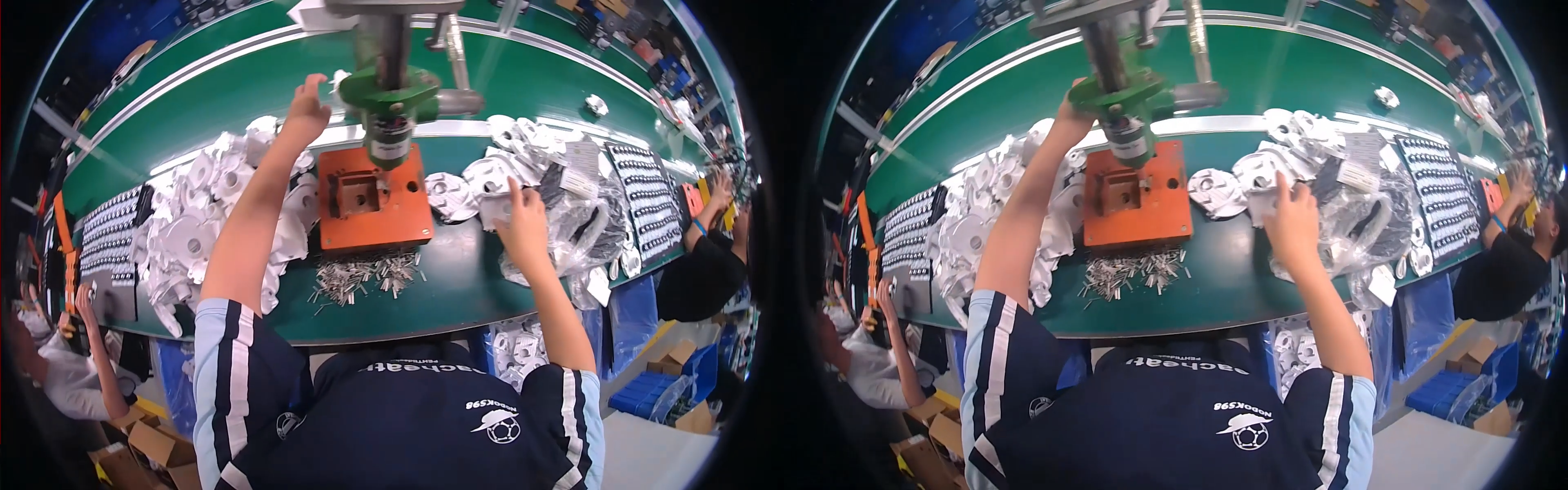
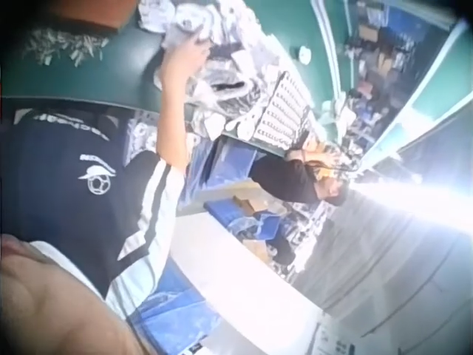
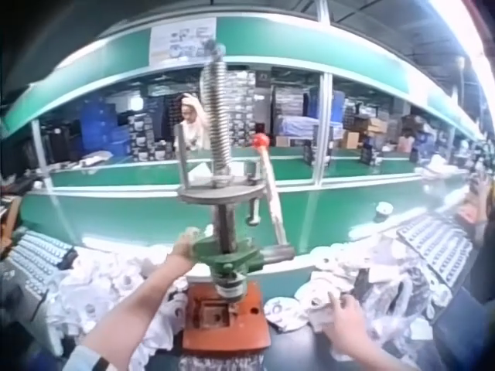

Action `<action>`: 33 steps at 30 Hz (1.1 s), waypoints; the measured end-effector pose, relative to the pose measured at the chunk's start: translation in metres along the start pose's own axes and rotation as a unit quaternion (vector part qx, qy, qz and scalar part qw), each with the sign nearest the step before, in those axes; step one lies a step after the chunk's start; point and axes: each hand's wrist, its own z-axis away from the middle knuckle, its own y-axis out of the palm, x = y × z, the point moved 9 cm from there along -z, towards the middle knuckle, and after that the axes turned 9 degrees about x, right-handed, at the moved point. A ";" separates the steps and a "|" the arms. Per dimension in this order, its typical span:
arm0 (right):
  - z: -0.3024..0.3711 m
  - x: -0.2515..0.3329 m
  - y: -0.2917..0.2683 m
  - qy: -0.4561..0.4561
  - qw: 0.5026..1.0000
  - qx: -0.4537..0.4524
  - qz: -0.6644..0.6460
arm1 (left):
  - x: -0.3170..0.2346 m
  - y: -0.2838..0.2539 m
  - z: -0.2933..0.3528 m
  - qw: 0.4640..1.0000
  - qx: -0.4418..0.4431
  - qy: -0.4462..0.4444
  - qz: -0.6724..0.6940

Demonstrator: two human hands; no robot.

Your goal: Assembling white plastic housing components using a manual press machine on a manufacturing line.

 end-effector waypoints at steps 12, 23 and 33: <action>0.025 -0.025 -0.005 -0.027 0.886 -0.029 -0.461 | -0.095 -0.084 0.239 0.895 0.264 -0.214 -0.289; 0.077 0.107 0.029 0.008 0.534 0.187 -0.825 | -0.071 -0.103 0.276 0.918 0.058 -0.349 0.178; 0.095 0.107 0.017 -0.075 0.524 0.153 -0.834 | -0.091 -0.067 0.268 0.953 0.148 -0.261 -0.040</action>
